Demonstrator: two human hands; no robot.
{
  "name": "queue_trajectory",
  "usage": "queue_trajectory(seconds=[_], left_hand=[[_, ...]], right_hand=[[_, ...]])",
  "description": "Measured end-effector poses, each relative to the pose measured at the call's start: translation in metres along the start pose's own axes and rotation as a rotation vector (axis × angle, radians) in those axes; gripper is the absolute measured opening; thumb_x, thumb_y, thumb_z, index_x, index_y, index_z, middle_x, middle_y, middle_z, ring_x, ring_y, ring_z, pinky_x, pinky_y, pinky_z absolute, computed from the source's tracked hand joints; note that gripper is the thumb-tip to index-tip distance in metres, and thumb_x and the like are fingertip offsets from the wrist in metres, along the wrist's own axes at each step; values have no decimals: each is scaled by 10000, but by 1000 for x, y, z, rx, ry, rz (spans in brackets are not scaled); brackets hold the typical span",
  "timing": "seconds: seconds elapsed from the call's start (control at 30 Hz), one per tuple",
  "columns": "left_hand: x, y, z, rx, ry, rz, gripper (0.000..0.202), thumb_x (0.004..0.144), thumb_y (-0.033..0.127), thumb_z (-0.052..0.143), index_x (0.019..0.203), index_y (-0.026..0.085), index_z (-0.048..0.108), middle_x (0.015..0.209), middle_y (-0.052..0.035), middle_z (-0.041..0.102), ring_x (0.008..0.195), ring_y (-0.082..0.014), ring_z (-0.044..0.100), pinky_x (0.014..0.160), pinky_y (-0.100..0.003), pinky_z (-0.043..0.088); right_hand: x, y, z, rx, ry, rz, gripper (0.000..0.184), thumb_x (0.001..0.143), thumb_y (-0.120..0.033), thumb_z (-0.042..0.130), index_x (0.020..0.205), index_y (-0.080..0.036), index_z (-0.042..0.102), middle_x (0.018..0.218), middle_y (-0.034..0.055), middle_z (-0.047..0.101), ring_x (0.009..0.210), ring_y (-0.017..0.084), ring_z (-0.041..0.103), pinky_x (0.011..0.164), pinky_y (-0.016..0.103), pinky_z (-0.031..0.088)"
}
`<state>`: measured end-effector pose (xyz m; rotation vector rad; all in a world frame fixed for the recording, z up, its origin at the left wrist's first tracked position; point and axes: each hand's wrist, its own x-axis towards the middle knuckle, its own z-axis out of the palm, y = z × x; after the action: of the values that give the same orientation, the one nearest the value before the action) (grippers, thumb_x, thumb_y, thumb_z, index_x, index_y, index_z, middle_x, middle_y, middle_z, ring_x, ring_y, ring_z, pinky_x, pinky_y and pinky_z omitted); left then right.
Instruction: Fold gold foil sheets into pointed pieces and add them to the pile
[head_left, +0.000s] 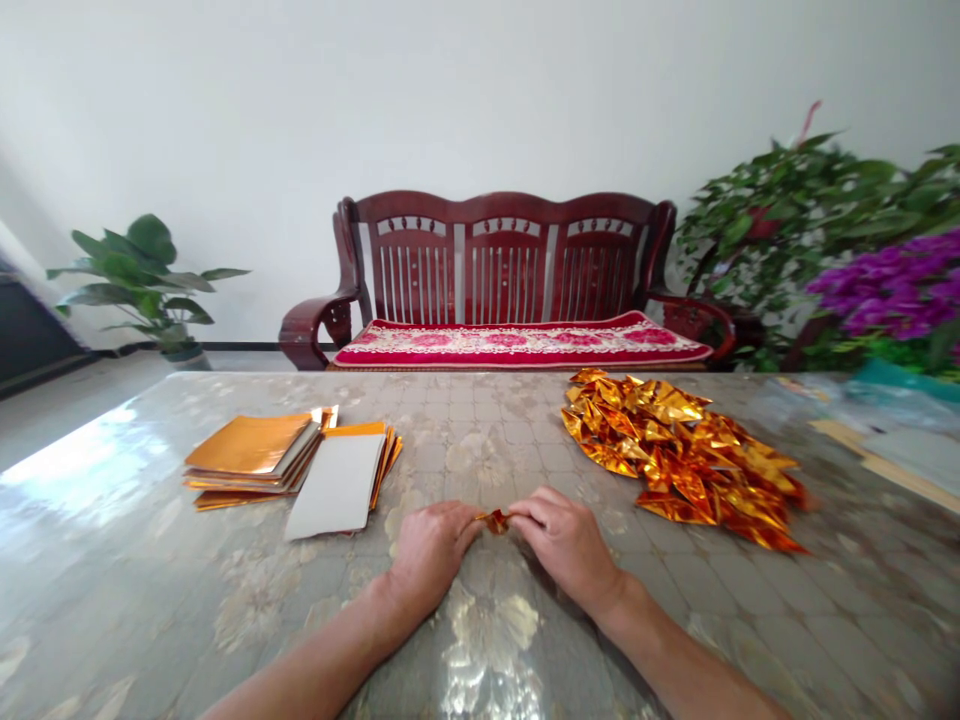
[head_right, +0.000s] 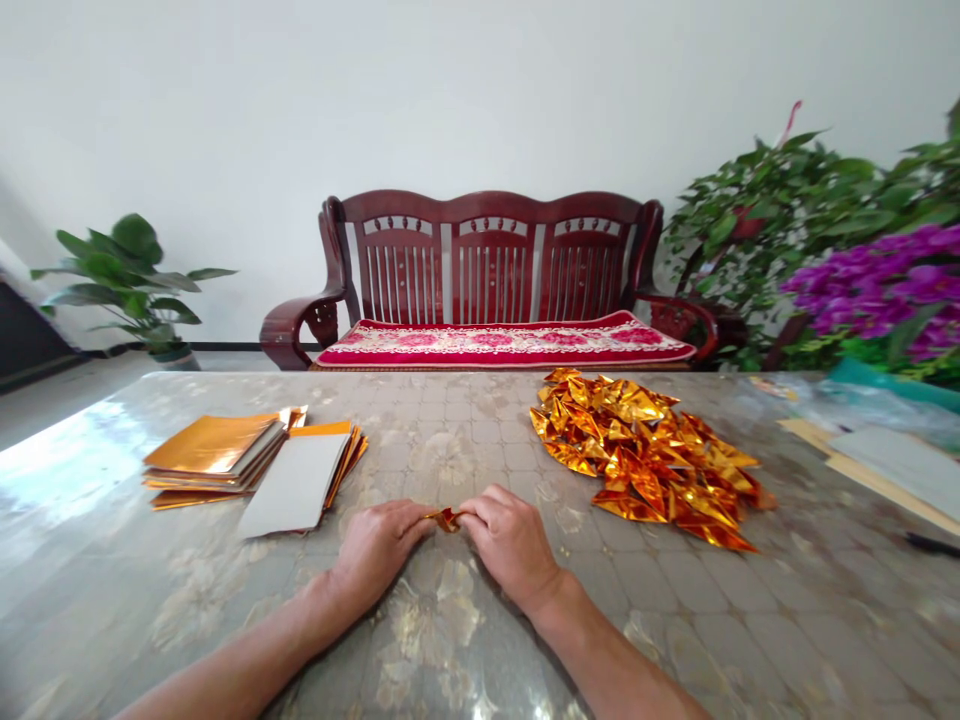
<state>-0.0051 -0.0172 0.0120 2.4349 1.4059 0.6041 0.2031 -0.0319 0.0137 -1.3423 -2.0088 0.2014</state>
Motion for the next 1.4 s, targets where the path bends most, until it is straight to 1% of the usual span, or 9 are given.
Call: queue_trajectory(seconds=[0.27,0.43,0.57,0.83,0.93,1.07,1.17,1.27,1.4], left_hand=[[-2,6,-3,5,-44,-51,265,956,356,529,857,242,747,832,-30,751,806,-188,688,661,-248,371],[1,4,0,-16,-9,-130,318,953,366,508,790,226,742,779,-33,745,746,-174,678,616,-246,325],[2,5,2,-55,-3,-115,315,951,359,504,796,229,745,778,-30,744,739,-164,674,613,-240,319],[0,9,3,-65,80,-133,322,935,348,522,732,205,727,731,-33,726,686,-156,657,597,-236,335],[1,7,5,-162,80,-97,280,937,338,534,804,225,752,772,-23,743,720,-153,667,630,-224,384],[2,1,6,-258,115,-88,228,928,284,546,928,250,772,867,-22,767,786,-164,689,689,-224,446],[3,-1,5,-240,146,-72,244,933,263,534,999,257,769,896,-34,769,815,-179,697,714,-238,473],[4,-4,5,-216,180,-43,259,937,251,529,1061,280,754,934,-29,770,836,-185,707,725,-245,490],[3,-4,6,-218,205,-6,254,938,255,533,1059,277,755,962,-38,772,832,-186,714,761,-255,510]], right_hand=[[0,-3,-1,-1,42,36,146,865,-169,650,777,-244,740,739,-5,667,710,138,642,668,228,453],[1,-2,-3,55,9,14,130,861,-165,661,796,-242,743,751,-4,669,717,136,639,670,226,454],[0,-4,-3,87,-9,-30,141,872,-160,644,805,-241,738,743,-6,659,710,129,633,664,218,450],[0,-4,-1,13,46,-20,166,866,-138,610,735,-213,679,712,-2,631,672,129,608,641,224,436],[-1,-2,0,9,46,-40,161,879,-143,603,757,-218,677,730,-1,634,694,135,616,651,230,443],[-1,-1,-1,9,67,-85,97,877,-161,628,926,-231,674,808,6,659,769,161,639,696,257,473],[-1,-3,-3,4,111,-142,208,850,-138,643,1035,-230,628,921,30,676,878,189,646,788,302,503],[0,-6,-5,-34,154,-259,250,845,-128,630,1069,-241,624,1078,67,658,1014,219,618,893,366,503],[3,-8,-5,-130,186,-297,231,863,-132,605,1048,-257,662,1101,73,648,1008,226,603,877,389,508]])
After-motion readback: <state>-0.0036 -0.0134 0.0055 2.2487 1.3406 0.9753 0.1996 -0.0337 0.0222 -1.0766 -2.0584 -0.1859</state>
